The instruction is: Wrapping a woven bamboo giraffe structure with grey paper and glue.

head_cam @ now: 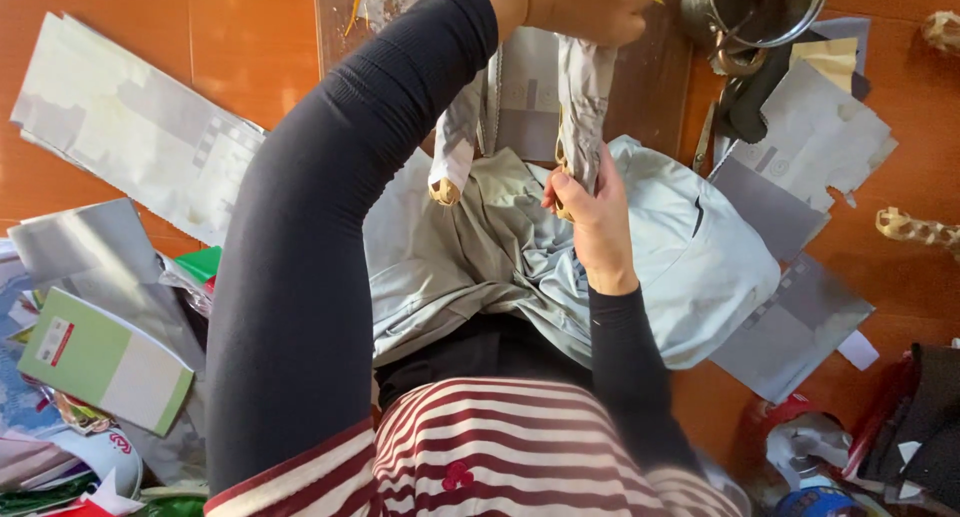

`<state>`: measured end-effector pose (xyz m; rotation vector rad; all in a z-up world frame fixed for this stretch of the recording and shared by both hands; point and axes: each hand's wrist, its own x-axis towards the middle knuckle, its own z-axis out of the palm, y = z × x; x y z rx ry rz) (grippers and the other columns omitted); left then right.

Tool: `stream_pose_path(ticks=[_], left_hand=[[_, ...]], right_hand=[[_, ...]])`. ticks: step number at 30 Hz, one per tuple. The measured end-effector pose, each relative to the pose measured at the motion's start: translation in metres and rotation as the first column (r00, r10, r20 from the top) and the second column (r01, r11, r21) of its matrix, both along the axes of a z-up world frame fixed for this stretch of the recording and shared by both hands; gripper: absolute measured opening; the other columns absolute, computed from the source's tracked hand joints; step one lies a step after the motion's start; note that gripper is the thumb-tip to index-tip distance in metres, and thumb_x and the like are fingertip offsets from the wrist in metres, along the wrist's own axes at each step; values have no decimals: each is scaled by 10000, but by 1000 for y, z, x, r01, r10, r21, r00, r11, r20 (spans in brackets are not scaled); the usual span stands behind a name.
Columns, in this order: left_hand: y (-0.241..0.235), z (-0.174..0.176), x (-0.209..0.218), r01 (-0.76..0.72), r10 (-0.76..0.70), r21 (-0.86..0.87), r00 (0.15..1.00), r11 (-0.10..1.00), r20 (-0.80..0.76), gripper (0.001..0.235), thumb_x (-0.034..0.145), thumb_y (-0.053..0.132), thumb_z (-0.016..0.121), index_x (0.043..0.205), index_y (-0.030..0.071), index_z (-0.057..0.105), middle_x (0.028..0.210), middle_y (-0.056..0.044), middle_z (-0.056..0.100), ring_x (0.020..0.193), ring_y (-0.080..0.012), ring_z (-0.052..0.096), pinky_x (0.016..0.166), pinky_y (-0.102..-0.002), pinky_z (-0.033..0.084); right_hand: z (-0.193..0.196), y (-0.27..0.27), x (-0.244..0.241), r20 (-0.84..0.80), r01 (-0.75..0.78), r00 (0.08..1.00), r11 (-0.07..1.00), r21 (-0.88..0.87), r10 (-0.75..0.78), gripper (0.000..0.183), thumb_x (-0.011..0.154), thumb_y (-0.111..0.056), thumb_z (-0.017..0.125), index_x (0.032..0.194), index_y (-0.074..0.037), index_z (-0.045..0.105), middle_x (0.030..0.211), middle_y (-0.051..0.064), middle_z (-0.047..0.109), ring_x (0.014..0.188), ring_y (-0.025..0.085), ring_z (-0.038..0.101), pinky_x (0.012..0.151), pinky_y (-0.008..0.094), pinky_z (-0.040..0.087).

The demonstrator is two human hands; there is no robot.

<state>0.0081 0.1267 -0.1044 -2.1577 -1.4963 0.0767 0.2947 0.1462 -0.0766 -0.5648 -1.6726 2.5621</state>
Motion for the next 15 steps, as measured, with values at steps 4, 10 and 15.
stream_pose_path(ticks=[4,10,15], left_hand=[[5,-7,-2,-13,13,-7,1000,1000,22,167,853,270,771,791,164,659,913,13,667,872,-150,687,786,-279,566],[3,-2,3,-46,47,-23,999,999,13,176,871,263,769,783,147,670,939,2,668,877,-158,682,793,-278,562],[7,-8,3,-52,54,37,997,998,-58,111,836,246,761,780,191,683,951,31,673,1024,-153,639,919,-284,528]], right_hand=[[-3,-2,3,13,9,1000,998,55,-10,322,992,-193,672,1230,-28,532,916,44,638,803,131,618,742,288,524],[0,-8,3,-26,59,998,995,77,-57,364,987,-197,658,1286,-31,534,890,32,622,764,112,594,694,269,499],[6,-9,2,-12,54,999,986,161,-52,481,982,-149,598,1429,-32,466,839,29,608,716,101,576,627,244,468]])
